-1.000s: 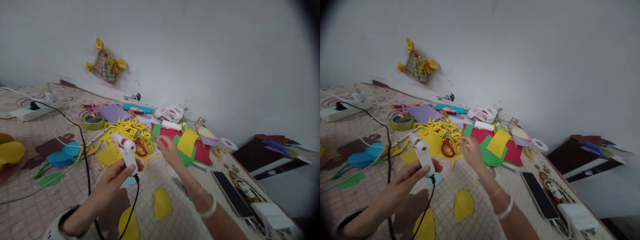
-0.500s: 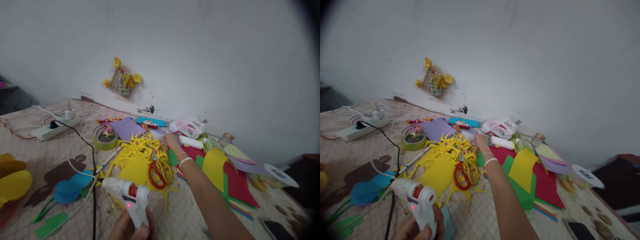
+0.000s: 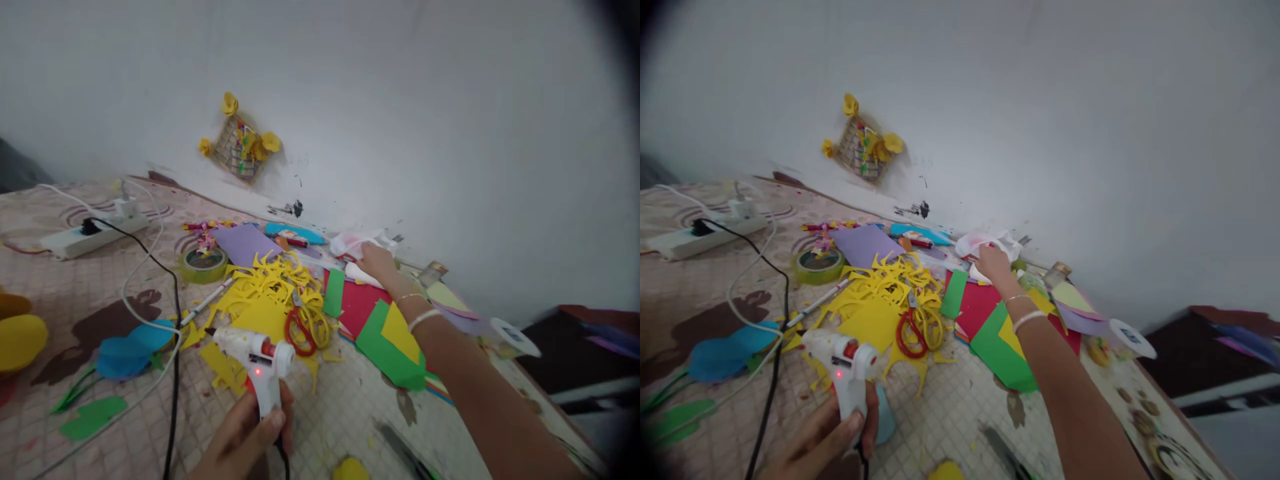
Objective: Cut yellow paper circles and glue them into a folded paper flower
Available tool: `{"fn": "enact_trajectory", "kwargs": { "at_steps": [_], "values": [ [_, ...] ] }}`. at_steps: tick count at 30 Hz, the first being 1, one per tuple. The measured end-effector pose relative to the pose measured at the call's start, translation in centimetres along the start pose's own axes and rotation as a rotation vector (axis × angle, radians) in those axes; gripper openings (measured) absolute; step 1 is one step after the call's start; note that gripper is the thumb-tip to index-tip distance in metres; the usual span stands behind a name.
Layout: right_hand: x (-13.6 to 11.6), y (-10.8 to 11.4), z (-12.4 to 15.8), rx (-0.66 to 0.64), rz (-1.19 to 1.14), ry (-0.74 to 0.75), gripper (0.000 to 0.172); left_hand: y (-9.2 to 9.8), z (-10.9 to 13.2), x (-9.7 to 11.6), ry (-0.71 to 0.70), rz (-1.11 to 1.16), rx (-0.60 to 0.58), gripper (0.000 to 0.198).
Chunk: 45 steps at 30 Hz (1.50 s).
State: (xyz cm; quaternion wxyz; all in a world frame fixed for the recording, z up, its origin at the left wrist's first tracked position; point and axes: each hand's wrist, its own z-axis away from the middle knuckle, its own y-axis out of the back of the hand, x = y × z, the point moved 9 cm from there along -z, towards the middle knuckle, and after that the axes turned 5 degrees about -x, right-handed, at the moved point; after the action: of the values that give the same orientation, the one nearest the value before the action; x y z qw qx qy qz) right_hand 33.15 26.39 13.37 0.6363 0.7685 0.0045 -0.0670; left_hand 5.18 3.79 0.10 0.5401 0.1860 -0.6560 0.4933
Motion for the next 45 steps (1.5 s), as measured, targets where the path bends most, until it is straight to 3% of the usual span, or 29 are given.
{"fn": "enact_trajectory", "kwargs": {
  "at_steps": [2, 4, 9, 13, 16, 24, 32, 37, 45],
  "values": [
    [0.7, 1.8, 3.9, 0.071, -0.117, -0.046, 0.023, -0.5, 0.4, 0.4, -0.027, -0.005, 0.005, 0.035],
    [-0.3, 2.4, 8.8, 0.133, -0.276, -0.043, 0.015, -1.3, 0.8, 0.6, -0.038, -0.046, -0.036, 0.032],
    [-7.2, 1.4, 21.6, 0.185, -0.706, 0.068, 0.019, -2.9, 1.4, 0.7, -0.078, -0.155, -0.194, 0.027],
    [-10.5, 2.2, 27.3, 0.325, -1.241, 0.105, 0.029, -3.2, 1.5, 0.4, -0.091, -0.214, -0.201, 0.028],
    [-11.5, 3.1, 28.5, 0.403, -1.281, 0.101, 0.036, -3.6, 1.8, 0.4, -0.093, -0.264, -0.212, 0.032],
    [-12.2, 3.2, 28.8, 0.409, -1.198, 0.121, 0.036, -4.1, 2.5, 0.4, -0.082, -0.268, -0.274, 0.032],
    [-12.2, 2.5, 28.7, 0.332, -0.982, 0.115, 0.044, -2.7, 2.8, 1.0, -0.132, -0.632, -0.078, 0.035],
    [-12.3, 1.8, 28.6, 0.371, -1.049, 0.088, 0.047, -2.6, 3.1, 0.4, -0.174, -0.784, -0.025, 0.032],
    [-11.3, -0.9, 29.0, 0.388, -1.262, -0.111, 0.047, -3.5, 3.6, 0.9, -0.319, -0.938, 0.007, 0.027]
  ]
}}
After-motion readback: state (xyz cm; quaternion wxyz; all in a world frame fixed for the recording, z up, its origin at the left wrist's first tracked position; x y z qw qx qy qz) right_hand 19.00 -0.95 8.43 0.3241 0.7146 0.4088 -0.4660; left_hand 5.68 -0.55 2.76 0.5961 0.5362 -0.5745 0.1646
